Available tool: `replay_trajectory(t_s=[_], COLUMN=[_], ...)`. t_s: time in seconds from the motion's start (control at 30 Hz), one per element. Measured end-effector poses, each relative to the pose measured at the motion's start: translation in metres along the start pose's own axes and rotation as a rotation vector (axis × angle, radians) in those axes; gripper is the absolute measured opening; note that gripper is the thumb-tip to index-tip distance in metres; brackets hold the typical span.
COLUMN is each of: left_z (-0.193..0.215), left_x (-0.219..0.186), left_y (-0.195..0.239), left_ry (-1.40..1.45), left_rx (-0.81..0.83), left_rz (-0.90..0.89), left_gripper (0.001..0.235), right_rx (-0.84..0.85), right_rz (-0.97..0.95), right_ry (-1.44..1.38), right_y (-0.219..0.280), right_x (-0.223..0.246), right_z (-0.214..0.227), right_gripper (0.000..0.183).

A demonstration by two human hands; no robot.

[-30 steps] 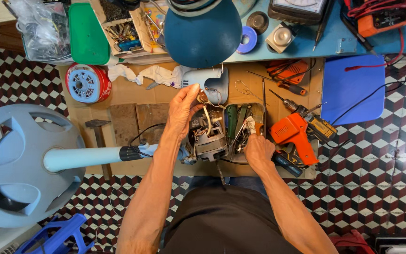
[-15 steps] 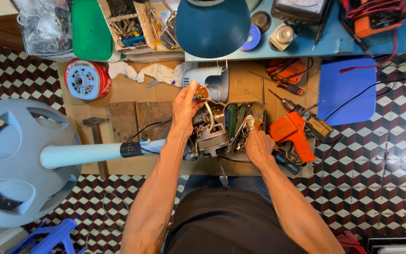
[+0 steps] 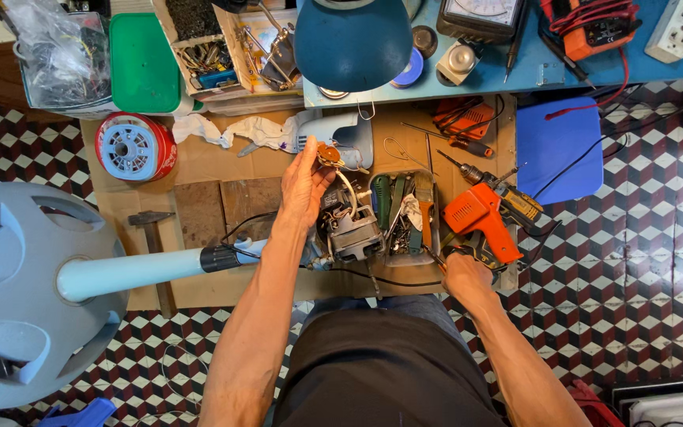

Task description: The person uses a heat gun to apply heat to a small electronic component, then uses pliers to adjust wires and a white plastic housing. The person repeatedly heats the component and manipulates wires and connectors throughout the clip.

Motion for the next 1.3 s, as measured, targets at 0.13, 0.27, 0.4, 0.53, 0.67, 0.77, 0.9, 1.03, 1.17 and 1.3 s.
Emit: replay_trajectory(t_s=[0.13,0.27,0.4,0.53,0.67,0.77,0.9,1.03,1.17,1.3], left_z=[0.002,0.003,-0.002,-0.004,-0.009,-0.012,-0.024,-0.015,-0.016,-0.014], left_x=[0.001,-0.001,-0.007,-0.014,-0.014,-0.014,-0.018,-0.02,-0.016,-0.018], left_y=[0.002,0.006,0.011,0.014,0.017,0.024,0.021,0.016,0.013,0.011], left_ry=[0.018,0.017,-0.003,-0.024,-0.072,-0.153,-0.148,-0.149,-0.111,-0.089], left_rx=[0.032,0.017,0.044,0.056,0.043,0.035,0.056,0.034,0.071,0.052], left_rz=[-0.006,0.014,0.022,0.016,0.017,0.02,-0.013,-0.025,-0.016,-0.012], left_gripper=[0.045,0.043,0.041,0.04,0.042,0.044,0.043,0.041,0.041,0.041], right_rx=[0.025,-0.06,-0.146,-0.078,-0.018,0.01,-0.011,0.059,0.142,0.309], right_rz=[-0.053,0.041,0.157,-0.155,-0.277,-0.28,-0.304,-0.347,-0.35,-0.23], right_ry=[0.024,-0.046,-0.359,-0.419,-0.434,-0.489,-0.347,-0.217,-0.136,-0.126], right_y=[0.0,0.008,0.049,0.107,0.098,0.064,0.028,0.024,0.018,0.039], right_x=[-0.017,-0.013,-0.031,-0.089,-0.098,-0.073,-0.06,-0.054,-0.06,-0.064], right_z=[-0.017,-0.015,-0.01,-0.048,-0.098,-0.126,-0.128,-0.133,-0.136,-0.124], right_gripper=[0.021,0.013,0.021,0.028,0.027,0.027,0.033,0.033,0.038,0.048])
Point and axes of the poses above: each hand's wrist, its own y-axis away from the middle knuckle, its own z-axis out of the back of the hand, x = y × z, the point moved 8 cm from there along -y, towards the middle knuckle, and after that the axes turned 12 degrees about -x, right-handed, at the moved point
